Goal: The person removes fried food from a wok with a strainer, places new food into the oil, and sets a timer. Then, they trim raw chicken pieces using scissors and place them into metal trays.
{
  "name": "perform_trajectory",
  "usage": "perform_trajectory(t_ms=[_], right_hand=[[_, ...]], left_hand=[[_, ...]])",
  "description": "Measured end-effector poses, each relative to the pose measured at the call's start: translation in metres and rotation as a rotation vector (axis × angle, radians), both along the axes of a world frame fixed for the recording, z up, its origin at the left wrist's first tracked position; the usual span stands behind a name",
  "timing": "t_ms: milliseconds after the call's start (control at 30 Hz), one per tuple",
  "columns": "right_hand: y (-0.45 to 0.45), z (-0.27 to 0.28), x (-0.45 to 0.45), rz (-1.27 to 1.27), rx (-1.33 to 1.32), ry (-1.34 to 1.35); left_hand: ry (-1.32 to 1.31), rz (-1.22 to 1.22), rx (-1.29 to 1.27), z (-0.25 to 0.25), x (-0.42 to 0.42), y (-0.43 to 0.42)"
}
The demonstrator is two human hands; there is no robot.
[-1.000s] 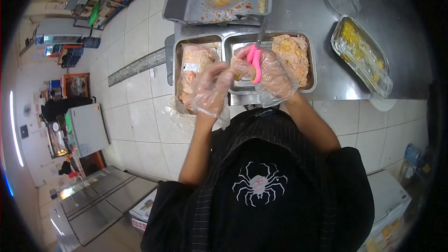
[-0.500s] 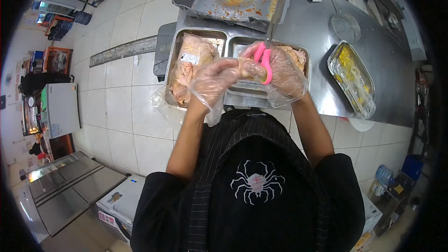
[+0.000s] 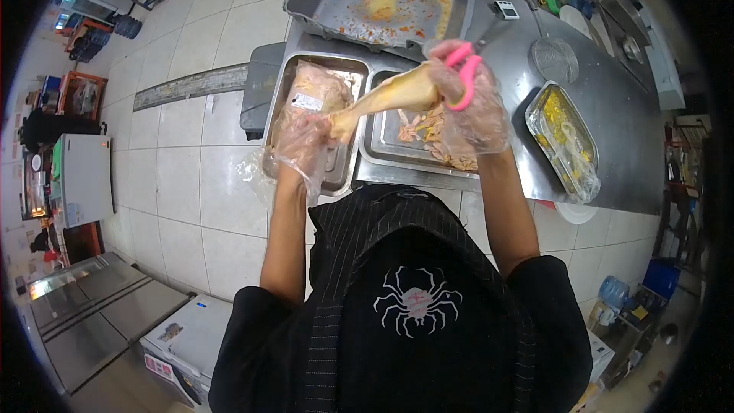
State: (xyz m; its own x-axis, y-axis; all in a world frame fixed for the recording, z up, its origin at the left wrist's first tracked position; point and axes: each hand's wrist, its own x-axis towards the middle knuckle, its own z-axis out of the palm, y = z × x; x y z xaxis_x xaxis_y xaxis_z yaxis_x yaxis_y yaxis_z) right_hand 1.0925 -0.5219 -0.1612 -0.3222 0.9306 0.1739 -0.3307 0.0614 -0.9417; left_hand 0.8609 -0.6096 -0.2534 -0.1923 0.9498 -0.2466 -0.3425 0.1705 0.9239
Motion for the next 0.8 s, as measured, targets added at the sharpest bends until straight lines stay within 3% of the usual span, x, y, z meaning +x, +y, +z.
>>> perform_trajectory(t_ms=[100,167,200,233,300,333,367,433,467,633,700,733,767,800], right_hand=[[0.007,0.013,-0.009,0.111,0.023,-0.105],[0.015,0.01,-0.022,0.335,-0.002,-0.049],[0.02,0.006,-0.027,0.309,0.194,-0.14],[0.021,0.006,-0.03,0.3,0.201,-0.137],[0.022,0.007,-0.03,0.268,0.379,-0.182],[0.018,0.013,-0.022,0.359,0.138,-0.141],[0.02,0.011,-0.016,0.349,0.142,-0.137],[0.026,-0.001,0.0,0.208,0.221,-0.166],[0.027,-0.009,0.009,0.192,0.134,-0.106],[0.02,-0.057,0.045,-0.016,0.149,-0.08],[0.004,-0.065,0.056,-0.06,-0.156,0.037],[-0.001,-0.078,0.057,-0.155,-0.099,0.102],[-0.009,-0.097,0.058,-0.17,-0.111,0.13],[-0.02,-0.119,0.059,-0.045,-0.195,0.315]], left_hand=[[0.184,-0.056,-0.048,-0.004,0.008,0.003],[0.242,0.136,0.32,0.007,0.036,0.012],[0.178,-0.055,0.403,0.014,0.033,0.019],[0.181,-0.064,0.411,0.038,0.037,0.022],[1.09,-0.476,0.097,0.089,0.056,0.024],[1.235,-0.05,0.778,0.059,0.068,0.035],[1.237,-0.057,0.787,0.035,0.069,0.036],[0.512,-0.179,0.191,0.073,0.084,0.036],[0.203,-0.177,0.209,0.062,0.087,0.041],[0.626,-0.268,0.302,0.064,0.094,0.057],[1.005,-0.292,0.288,0.09,0.105,0.055],[0.863,-0.317,0.282,0.082,0.106,0.062],[0.888,-0.34,0.276,0.078,0.106,0.065],[0.906,-0.319,0.215,0.078,0.109,0.067]])
